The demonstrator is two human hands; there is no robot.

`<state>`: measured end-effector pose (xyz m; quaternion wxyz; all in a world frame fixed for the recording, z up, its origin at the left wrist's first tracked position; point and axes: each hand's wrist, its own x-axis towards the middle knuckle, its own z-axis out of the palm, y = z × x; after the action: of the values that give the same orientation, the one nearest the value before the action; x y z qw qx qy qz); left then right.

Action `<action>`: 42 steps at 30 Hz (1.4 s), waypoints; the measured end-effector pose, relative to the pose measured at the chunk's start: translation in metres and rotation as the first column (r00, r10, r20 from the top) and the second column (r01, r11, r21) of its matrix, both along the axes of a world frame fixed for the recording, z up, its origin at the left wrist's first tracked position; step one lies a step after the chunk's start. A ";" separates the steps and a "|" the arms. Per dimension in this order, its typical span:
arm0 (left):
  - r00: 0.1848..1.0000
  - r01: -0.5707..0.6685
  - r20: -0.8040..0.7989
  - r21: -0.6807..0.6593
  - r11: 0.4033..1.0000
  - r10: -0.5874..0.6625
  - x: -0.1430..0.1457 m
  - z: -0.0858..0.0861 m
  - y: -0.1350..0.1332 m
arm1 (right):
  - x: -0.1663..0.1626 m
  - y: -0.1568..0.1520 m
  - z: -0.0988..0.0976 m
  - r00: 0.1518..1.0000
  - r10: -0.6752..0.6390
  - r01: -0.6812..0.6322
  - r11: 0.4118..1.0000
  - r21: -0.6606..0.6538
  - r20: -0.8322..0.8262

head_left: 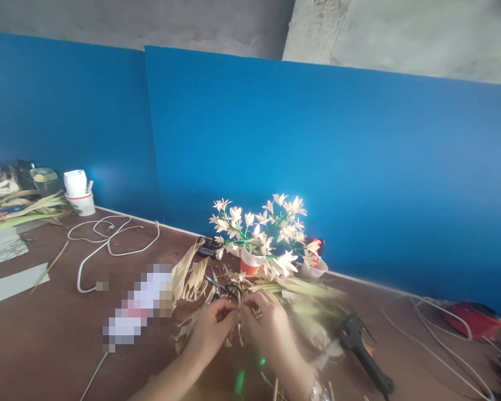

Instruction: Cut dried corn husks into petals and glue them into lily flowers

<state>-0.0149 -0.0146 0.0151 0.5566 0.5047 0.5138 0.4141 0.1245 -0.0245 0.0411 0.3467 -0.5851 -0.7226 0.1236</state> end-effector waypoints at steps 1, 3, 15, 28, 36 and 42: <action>1.000 0.002 0.007 -0.001 1.000 -0.002 0.000 -0.001 0.000 | 0.000 0.000 0.000 1.000 -0.002 0.002 1.000 -0.004 -0.010; 1.000 0.004 0.021 0.000 1.000 -0.004 0.000 -0.003 0.000 | 0.001 0.001 0.001 1.000 -0.001 0.000 1.000 -0.015 -0.022; 1.000 0.014 0.013 0.029 0.999 -0.015 -0.001 -0.001 0.001 | 0.001 0.000 0.002 1.000 -0.005 0.004 1.000 -0.015 -0.025; 0.999 0.024 0.028 0.013 1.000 -0.024 -0.001 -0.010 0.003 | 0.004 0.004 -0.001 0.998 0.016 -0.016 1.000 0.001 -0.061; 0.990 -0.127 0.073 0.035 0.991 0.124 -0.008 -0.011 0.008 | 0.012 0.007 -0.003 0.995 -0.099 0.098 0.995 0.031 0.003; 0.969 -0.234 0.096 0.093 0.968 0.226 -0.015 0.000 0.011 | -0.008 -0.004 -0.016 0.983 0.108 -0.065 0.960 -0.274 0.147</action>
<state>-0.0304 -0.0037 0.0147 0.4992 0.4517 0.5226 0.5231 0.1165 -0.0283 0.0254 0.1994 -0.6024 -0.7497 0.1880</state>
